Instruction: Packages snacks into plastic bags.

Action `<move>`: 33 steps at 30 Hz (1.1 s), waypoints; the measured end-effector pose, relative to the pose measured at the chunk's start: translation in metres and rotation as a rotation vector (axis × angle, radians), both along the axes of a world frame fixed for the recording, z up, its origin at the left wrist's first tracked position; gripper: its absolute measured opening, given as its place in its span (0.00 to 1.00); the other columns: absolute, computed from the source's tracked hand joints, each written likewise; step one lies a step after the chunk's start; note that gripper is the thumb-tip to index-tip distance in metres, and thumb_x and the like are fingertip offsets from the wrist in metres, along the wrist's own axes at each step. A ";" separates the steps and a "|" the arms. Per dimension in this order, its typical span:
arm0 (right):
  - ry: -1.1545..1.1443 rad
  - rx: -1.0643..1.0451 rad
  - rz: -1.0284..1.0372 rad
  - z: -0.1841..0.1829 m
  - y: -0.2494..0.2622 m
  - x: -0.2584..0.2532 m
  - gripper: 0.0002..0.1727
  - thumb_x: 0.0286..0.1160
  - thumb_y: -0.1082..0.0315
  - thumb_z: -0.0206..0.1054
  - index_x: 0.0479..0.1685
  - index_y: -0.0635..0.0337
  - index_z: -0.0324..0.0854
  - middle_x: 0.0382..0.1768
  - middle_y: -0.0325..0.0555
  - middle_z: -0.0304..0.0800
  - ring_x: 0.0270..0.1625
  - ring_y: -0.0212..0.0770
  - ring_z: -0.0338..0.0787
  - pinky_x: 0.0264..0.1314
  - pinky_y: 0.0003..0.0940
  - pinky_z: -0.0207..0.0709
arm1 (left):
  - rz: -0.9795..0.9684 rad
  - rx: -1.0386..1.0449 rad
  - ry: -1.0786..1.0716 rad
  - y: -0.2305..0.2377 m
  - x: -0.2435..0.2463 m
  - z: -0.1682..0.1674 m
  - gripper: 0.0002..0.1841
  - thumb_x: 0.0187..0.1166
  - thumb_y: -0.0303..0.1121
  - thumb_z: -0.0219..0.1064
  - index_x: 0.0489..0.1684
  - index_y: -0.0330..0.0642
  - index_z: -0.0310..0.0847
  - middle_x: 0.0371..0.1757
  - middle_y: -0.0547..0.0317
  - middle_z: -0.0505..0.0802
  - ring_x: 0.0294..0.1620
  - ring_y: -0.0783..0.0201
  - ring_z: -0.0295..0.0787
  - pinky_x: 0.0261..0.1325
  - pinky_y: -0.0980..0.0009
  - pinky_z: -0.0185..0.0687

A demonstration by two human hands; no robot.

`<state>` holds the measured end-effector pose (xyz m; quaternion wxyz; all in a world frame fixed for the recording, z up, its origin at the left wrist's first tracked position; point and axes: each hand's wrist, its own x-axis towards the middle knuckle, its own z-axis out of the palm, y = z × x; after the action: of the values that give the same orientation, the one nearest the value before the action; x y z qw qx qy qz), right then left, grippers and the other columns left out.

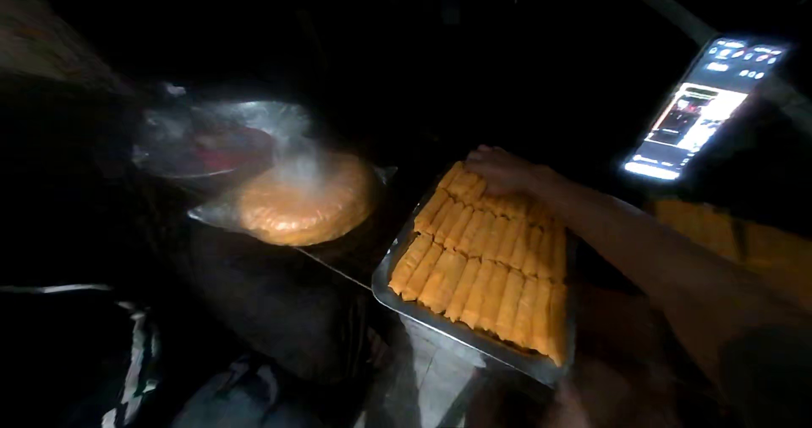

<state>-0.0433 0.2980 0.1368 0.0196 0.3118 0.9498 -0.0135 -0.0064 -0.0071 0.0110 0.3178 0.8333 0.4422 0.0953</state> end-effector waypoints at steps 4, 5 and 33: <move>0.033 0.012 0.014 -0.002 0.000 0.006 0.33 0.58 0.72 0.82 0.70 0.61 0.82 0.70 0.60 0.82 0.79 0.64 0.74 0.80 0.65 0.64 | 0.065 0.188 -0.266 -0.006 -0.006 0.015 0.12 0.77 0.25 0.67 0.53 0.35 0.92 0.43 0.41 0.97 0.46 0.44 0.96 0.54 0.50 0.89; 0.056 0.003 0.017 -0.002 -0.001 0.008 0.33 0.58 0.69 0.83 0.70 0.62 0.81 0.70 0.61 0.82 0.79 0.64 0.74 0.80 0.65 0.64 | 0.052 0.148 -0.268 -0.005 -0.007 0.018 0.13 0.78 0.25 0.66 0.55 0.35 0.91 0.45 0.41 0.97 0.49 0.44 0.95 0.57 0.49 0.88; 0.182 -0.027 0.163 -0.014 -0.069 -0.034 0.32 0.54 0.67 0.86 0.65 0.59 0.85 0.69 0.55 0.85 0.75 0.57 0.80 0.81 0.56 0.68 | 0.029 0.043 -0.064 -0.010 -0.008 0.007 0.12 0.81 0.27 0.65 0.50 0.27 0.89 0.50 0.33 0.94 0.54 0.39 0.92 0.60 0.48 0.86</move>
<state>-0.0769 0.2287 0.1227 -0.0616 0.2309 0.9696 -0.0531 -0.0142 -0.0176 0.0177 0.3122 0.8300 0.4419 0.1359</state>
